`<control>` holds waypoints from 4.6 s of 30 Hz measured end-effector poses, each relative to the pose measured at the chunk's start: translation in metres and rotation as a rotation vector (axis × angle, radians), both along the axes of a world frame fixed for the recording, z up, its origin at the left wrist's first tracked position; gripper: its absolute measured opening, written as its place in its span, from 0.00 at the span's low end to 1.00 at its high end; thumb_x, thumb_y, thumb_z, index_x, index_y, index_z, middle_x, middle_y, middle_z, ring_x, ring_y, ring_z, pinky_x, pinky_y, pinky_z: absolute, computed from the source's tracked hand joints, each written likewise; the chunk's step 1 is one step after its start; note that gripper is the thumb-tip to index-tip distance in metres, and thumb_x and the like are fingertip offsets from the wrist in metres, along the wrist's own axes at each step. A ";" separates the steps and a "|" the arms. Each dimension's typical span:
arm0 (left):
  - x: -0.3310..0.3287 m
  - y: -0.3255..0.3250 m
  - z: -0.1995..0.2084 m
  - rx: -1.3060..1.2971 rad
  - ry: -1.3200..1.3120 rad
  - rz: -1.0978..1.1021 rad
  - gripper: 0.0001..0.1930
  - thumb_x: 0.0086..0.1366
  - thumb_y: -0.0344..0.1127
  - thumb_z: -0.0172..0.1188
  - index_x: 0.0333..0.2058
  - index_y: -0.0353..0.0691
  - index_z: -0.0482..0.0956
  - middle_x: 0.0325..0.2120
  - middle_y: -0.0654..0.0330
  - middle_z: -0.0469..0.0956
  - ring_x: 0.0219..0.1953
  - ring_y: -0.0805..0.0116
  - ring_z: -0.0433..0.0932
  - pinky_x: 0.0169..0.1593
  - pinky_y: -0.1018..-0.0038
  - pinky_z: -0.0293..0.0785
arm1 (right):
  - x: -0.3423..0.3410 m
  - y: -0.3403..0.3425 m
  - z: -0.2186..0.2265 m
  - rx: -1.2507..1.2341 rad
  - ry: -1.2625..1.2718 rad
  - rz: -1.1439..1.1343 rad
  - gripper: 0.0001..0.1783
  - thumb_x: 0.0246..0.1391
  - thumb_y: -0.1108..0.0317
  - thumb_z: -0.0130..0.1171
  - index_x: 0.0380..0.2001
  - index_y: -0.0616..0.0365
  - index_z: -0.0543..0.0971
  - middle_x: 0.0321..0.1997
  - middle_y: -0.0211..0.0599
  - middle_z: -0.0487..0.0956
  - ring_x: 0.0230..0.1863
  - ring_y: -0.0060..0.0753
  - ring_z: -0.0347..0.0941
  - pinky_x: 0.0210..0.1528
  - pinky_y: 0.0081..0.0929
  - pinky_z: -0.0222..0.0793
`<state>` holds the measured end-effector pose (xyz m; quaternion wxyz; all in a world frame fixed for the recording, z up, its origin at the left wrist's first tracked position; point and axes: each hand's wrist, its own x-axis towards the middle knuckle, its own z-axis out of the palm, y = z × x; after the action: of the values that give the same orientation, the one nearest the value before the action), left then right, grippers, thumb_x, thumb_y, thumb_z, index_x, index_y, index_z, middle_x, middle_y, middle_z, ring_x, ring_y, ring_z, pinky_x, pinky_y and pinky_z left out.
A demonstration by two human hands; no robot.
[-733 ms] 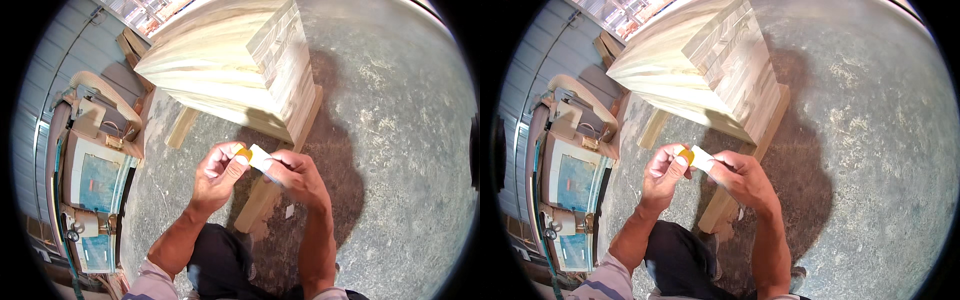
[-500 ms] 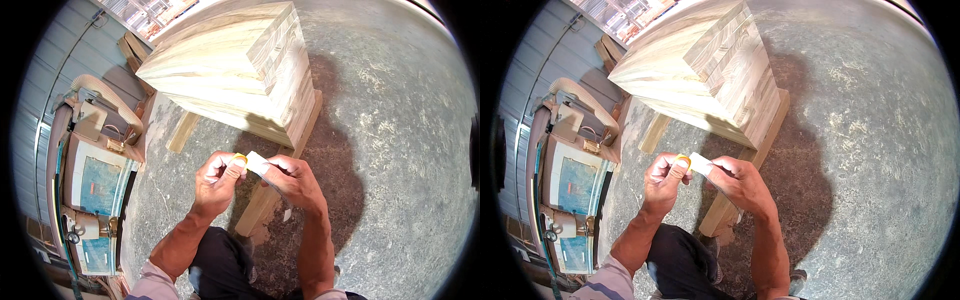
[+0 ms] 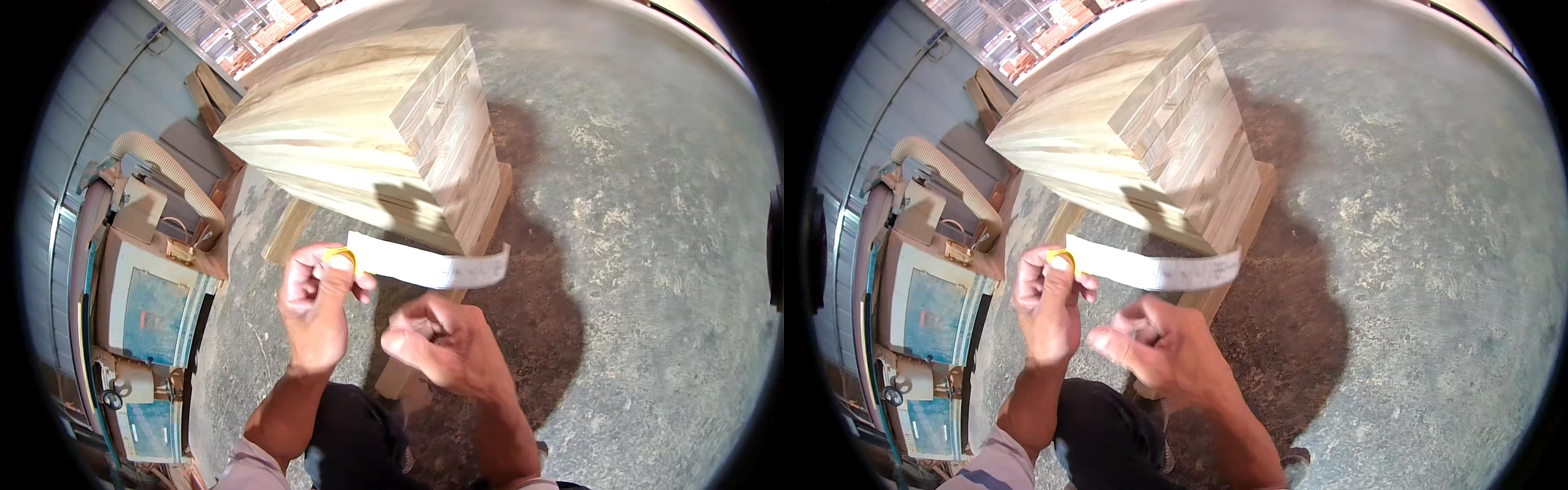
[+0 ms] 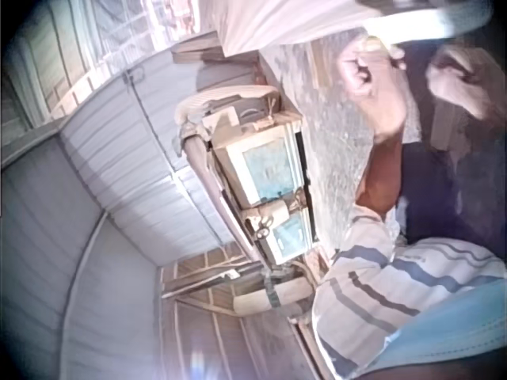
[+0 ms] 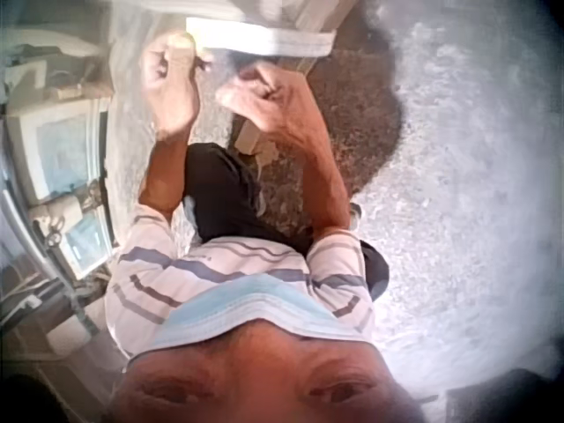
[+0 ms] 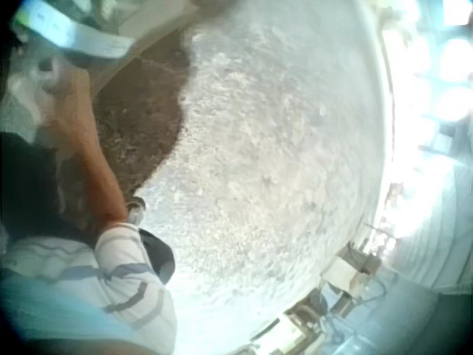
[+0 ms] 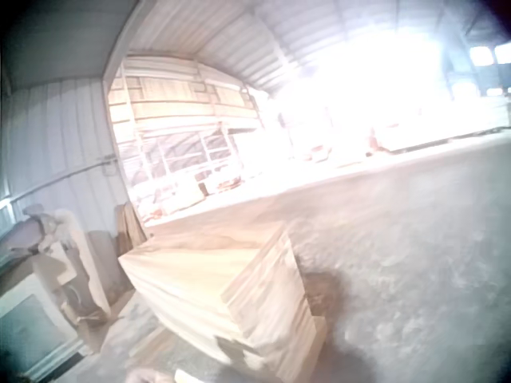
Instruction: The person carries a wooden drawer front to a sanding machine and sands its edges and surfaces. They then measure the piece with a tape measure and mark it with a pencil before returning to sand the wood further.
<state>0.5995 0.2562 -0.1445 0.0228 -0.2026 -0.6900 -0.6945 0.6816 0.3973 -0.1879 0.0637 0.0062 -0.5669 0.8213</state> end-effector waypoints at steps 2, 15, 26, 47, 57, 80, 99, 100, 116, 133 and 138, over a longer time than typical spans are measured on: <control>0.009 0.009 0.006 -0.078 0.045 -0.066 0.08 0.65 0.32 0.54 0.40 0.36 0.69 0.27 0.59 0.76 0.27 0.75 0.76 0.30 0.79 0.73 | -0.007 0.000 -0.001 -0.211 -0.075 -0.049 0.12 0.49 0.66 0.62 0.34 0.63 0.76 0.28 0.32 0.77 0.27 0.16 0.70 0.28 0.18 0.66; -0.046 0.029 0.044 -0.560 0.695 -0.111 0.28 0.54 0.29 0.65 0.52 0.36 0.63 0.47 0.53 0.69 0.49 0.63 0.68 0.51 0.70 0.65 | -0.041 0.055 0.011 -0.616 0.167 -0.467 0.11 0.61 0.60 0.49 0.33 0.55 0.75 0.23 0.29 0.75 0.24 0.21 0.70 0.27 0.20 0.68; -0.131 0.059 0.070 -0.756 0.931 -0.301 0.29 0.47 0.34 0.68 0.50 0.46 0.72 0.53 0.50 0.61 0.56 0.50 0.62 0.57 0.61 0.61 | -0.160 0.153 0.069 -0.268 0.049 -0.555 0.25 0.59 0.50 0.49 0.52 0.55 0.68 0.53 0.35 0.72 0.57 0.28 0.62 0.59 0.33 0.52; -0.142 0.065 0.081 -0.742 1.305 -0.364 0.08 0.51 0.26 0.60 0.31 0.40 0.73 0.42 0.54 0.72 0.47 0.53 0.73 0.51 0.61 0.70 | -0.227 0.175 0.081 0.154 -0.021 -0.727 0.27 0.54 0.53 0.55 0.47 0.66 0.72 0.43 0.40 0.77 0.44 0.29 0.69 0.48 0.30 0.62; -0.141 0.048 0.068 -0.607 1.281 -0.196 0.20 0.53 0.25 0.59 0.46 0.39 0.70 0.49 0.53 0.70 0.53 0.52 0.69 0.59 0.56 0.62 | -0.154 0.161 0.083 -0.143 -0.122 -0.786 0.12 0.56 0.58 0.53 0.34 0.55 0.75 0.26 0.28 0.76 0.28 0.21 0.69 0.34 0.24 0.66; -0.137 0.046 0.090 -0.573 1.280 -0.226 0.19 0.53 0.24 0.59 0.46 0.36 0.71 0.47 0.50 0.71 0.52 0.50 0.70 0.56 0.58 0.66 | -0.185 0.089 0.077 -0.221 -0.127 -0.681 0.15 0.56 0.58 0.49 0.27 0.61 0.73 0.25 0.33 0.74 0.24 0.22 0.68 0.29 0.24 0.67; -0.149 0.032 0.076 -0.735 0.872 -0.355 0.34 0.48 0.43 0.68 0.54 0.40 0.67 0.54 0.53 0.65 0.58 0.53 0.62 0.59 0.61 0.63 | -0.138 0.080 0.037 -0.070 -0.175 -0.477 0.29 0.55 0.44 0.51 0.42 0.63 0.73 0.36 0.36 0.75 0.34 0.27 0.69 0.38 0.26 0.66; -0.152 0.024 0.077 -0.676 0.795 -0.337 0.35 0.47 0.39 0.69 0.55 0.40 0.67 0.56 0.54 0.62 0.60 0.55 0.60 0.61 0.61 0.59 | -0.131 0.076 0.033 0.050 -0.120 -0.499 0.29 0.54 0.45 0.53 0.44 0.63 0.72 0.38 0.38 0.75 0.37 0.29 0.70 0.40 0.27 0.67; -0.208 -0.032 0.052 -0.795 0.740 0.164 0.29 0.53 0.45 0.64 0.52 0.41 0.70 0.57 0.53 0.62 0.62 0.56 0.56 0.62 0.62 0.53 | -0.133 0.030 0.050 0.968 0.409 -0.796 0.28 0.48 0.64 0.62 0.53 0.54 0.68 0.58 0.51 0.62 0.56 0.51 0.63 0.55 0.42 0.64; -0.215 -0.033 0.041 -0.789 0.817 0.219 0.26 0.52 0.38 0.65 0.50 0.40 0.71 0.56 0.54 0.63 0.61 0.56 0.57 0.62 0.63 0.54 | -0.141 0.023 0.045 0.775 0.379 -0.838 0.25 0.45 0.80 0.59 0.50 0.60 0.71 0.57 0.49 0.66 0.58 0.45 0.64 0.56 0.36 0.66; -0.220 -0.055 0.031 -0.562 0.641 0.253 0.29 0.56 0.45 0.63 0.54 0.40 0.65 0.57 0.51 0.60 0.62 0.55 0.54 0.63 0.61 0.54 | -0.135 0.025 0.044 0.864 0.304 -0.887 0.24 0.51 0.77 0.57 0.53 0.61 0.69 0.59 0.46 0.67 0.60 0.41 0.63 0.55 0.33 0.63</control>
<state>0.3796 0.2016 -0.1132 0.2646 -0.3200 -0.8295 -0.3736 0.5470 0.4221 -0.1436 0.4692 -0.0874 -0.7804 0.4040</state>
